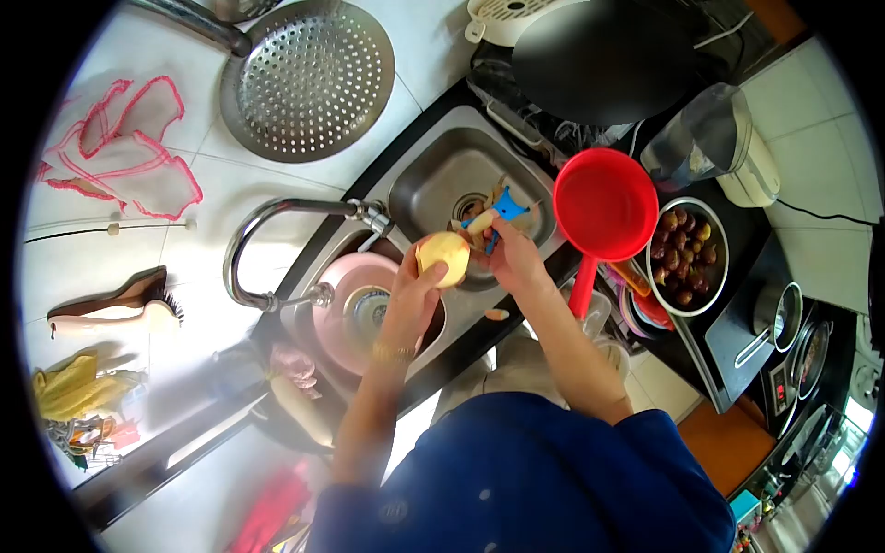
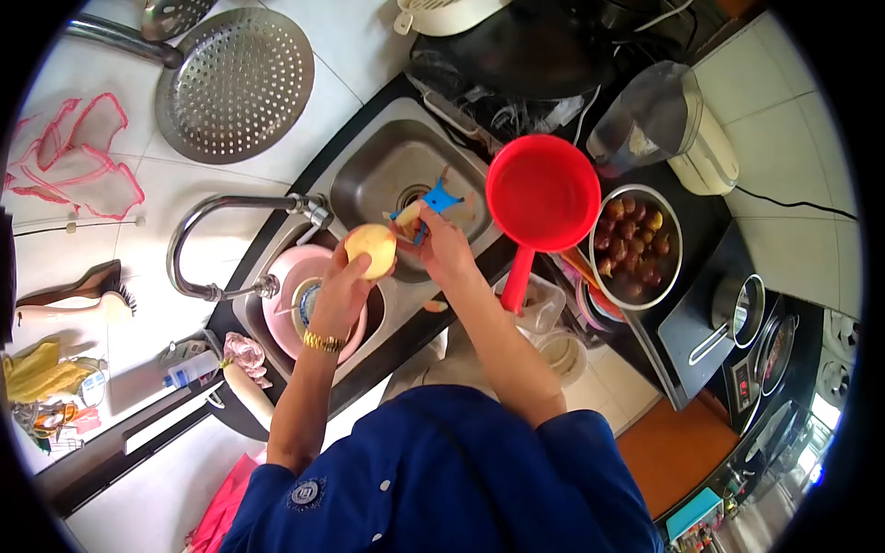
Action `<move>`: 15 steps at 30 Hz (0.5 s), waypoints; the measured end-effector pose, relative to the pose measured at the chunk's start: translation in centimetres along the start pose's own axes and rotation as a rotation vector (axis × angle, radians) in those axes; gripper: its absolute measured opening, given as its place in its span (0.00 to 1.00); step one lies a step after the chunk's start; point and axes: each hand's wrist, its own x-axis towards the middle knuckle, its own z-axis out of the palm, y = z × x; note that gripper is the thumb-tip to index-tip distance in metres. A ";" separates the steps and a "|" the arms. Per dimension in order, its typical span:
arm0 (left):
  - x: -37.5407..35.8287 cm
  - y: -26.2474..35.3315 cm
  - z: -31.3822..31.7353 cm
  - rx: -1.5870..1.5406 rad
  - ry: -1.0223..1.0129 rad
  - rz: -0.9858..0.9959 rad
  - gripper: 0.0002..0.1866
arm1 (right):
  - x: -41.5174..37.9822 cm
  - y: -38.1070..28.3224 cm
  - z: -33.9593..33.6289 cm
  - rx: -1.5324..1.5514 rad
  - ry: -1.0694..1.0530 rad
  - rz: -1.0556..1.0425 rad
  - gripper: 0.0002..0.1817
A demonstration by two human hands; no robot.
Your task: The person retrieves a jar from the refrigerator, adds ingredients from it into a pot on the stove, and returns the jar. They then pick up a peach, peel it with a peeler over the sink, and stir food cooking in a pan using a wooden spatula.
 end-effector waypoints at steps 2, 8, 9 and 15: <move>-0.1 -0.1 -0.1 -0.010 0.022 -0.023 0.30 | -1.0 0.2 0.5 -0.036 -0.041 -0.026 0.12; -0.3 -0.4 0.2 -0.069 0.030 -0.077 0.29 | -2.4 0.9 2.6 -0.323 -0.039 -0.047 0.12; -0.4 -0.6 0.1 -0.127 0.016 -0.075 0.28 | -0.9 0.8 1.2 -0.323 -0.040 -0.047 0.12; -1.9 -0.4 -0.3 -0.277 -0.061 -0.109 0.31 | -0.5 -0.4 0.0 -0.032 -0.178 0.015 0.18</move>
